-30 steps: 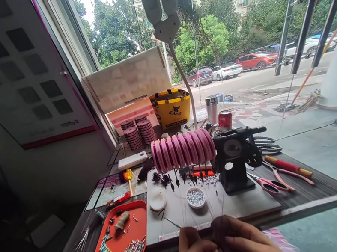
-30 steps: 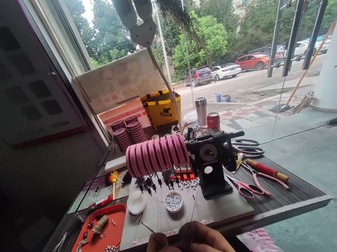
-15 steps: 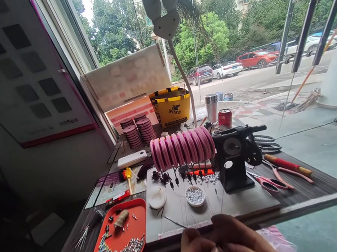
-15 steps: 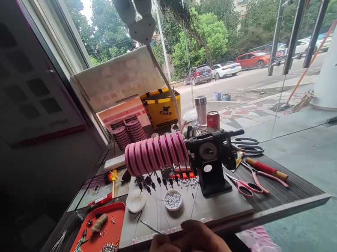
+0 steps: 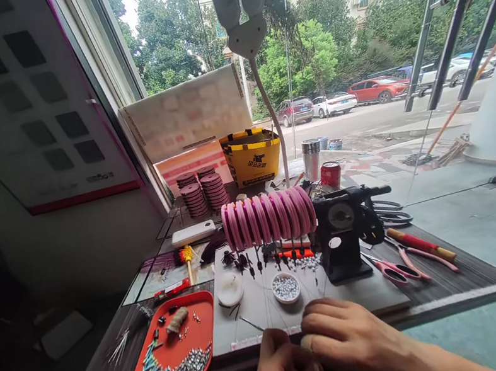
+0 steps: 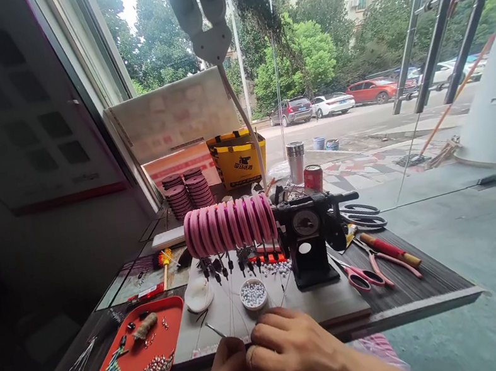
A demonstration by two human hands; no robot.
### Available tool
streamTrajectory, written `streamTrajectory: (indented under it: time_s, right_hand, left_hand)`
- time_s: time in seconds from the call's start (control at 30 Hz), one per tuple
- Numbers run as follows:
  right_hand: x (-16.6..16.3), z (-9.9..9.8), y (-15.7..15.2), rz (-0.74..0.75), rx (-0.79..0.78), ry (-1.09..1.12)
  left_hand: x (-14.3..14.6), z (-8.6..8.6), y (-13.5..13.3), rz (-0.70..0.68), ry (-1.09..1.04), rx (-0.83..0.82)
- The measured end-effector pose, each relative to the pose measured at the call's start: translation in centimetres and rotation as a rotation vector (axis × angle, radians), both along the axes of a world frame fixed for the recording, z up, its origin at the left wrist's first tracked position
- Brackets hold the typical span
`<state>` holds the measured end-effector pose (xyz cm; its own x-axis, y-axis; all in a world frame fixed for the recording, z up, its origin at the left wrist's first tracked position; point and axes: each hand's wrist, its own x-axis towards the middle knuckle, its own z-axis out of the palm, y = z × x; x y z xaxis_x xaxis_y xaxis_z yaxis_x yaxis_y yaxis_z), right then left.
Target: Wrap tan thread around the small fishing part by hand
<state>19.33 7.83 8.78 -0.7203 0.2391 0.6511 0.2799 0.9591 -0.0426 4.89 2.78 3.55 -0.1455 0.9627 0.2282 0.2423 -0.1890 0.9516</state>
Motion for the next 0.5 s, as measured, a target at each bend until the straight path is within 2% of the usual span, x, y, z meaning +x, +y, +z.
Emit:
streamTrajectory:
  time_s: [0.1, 0.2, 0.3, 0.4, 0.5]
  right_hand:
    - [-0.6, 1.3, 1.4, 0.082, -0.174, -0.21]
    - [-1.1, 1.6, 2.0, 0.096, -0.169, -0.253]
    - [-1.5, 1.2, 2.3, 0.098, -0.18, -0.234]
    - [-2.0, 0.3, 2.5, 0.054, -0.236, -0.174]
    - [-2.3, -0.4, 2.5, -0.019, -0.3, -0.113]
  left_hand:
    - [-0.5, 0.6, 0.3, -0.033, -0.1, -0.074]
    - [-0.9, 0.9, 0.5, -0.066, -0.168, -0.138]
    - [-1.1, 0.9, 0.7, -0.095, -0.208, -0.18]
    - [-0.8, 0.6, 0.6, -0.029, -0.176, -0.084]
    - [0.0, 0.4, 0.3, 0.137, 0.067, 0.143]
